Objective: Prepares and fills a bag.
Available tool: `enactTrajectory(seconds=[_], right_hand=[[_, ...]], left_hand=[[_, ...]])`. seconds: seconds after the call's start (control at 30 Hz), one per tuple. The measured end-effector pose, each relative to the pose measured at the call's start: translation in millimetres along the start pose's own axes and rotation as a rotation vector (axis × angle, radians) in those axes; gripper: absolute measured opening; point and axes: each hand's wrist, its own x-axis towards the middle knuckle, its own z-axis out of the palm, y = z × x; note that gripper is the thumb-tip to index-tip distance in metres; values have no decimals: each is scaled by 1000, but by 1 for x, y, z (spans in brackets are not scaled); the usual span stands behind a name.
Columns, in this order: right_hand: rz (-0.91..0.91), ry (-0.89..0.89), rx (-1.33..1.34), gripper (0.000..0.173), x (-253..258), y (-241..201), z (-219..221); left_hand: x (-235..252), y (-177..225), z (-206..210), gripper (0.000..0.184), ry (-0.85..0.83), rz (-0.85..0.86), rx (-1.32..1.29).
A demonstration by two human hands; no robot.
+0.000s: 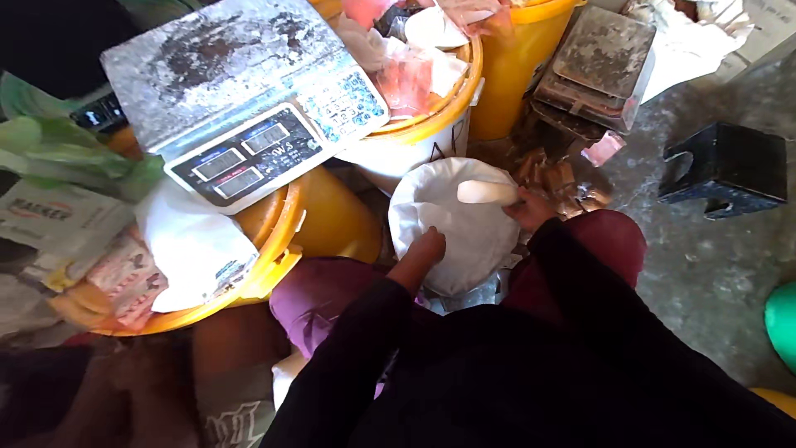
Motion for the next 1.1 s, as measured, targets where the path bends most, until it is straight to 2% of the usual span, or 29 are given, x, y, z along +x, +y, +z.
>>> enactTrajectory(seconds=[0.1, 0.23, 0.3, 0.43, 0.6, 0.67, 0.73, 0.8, 0.87, 0.97, 1.1], right_hand=[[-17, -36, -36, 44, 0, 0, 0], [-61, -38, -120, 40, -14, -6, 5], [-88, -37, -183, 39, -24, -8, 9], [-235, -42, -408, 37, -36, 0, 20], [-661, -150, -869, 51, -58, 20, 43], [-909, -175, -1023, 50, -65, 25, 51], [-1191, -147, -1125, 42, -64, 28, 58], [-1340, -131, -1173, 38, -61, 25, 62], [-1357, -128, -1213, 38, -61, 19, 67], [-1281, -158, -1205, 41, -66, 10, 70], [-1227, -96, -977, 43, -59, -12, 55]], left_hand=[[6, 7, -16, 54, -108, 31, -26], [18, -5, -28, 49, 176, -34, -241], [19, -7, -33, 50, 280, -2, -288], [7, -1, -42, 56, 310, 31, -440], [-9, 11, -40, 72, 299, 6, -708], [-15, 13, -41, 71, 326, 15, -666], [-20, 13, -42, 61, 387, 14, -533], [-21, 8, -40, 55, 427, 8, -444], [-17, -1, -33, 54, 417, -9, -385], [-18, -11, -26, 57, 350, -42, -433], [-27, -23, -34, 57, 336, -18, -543]])
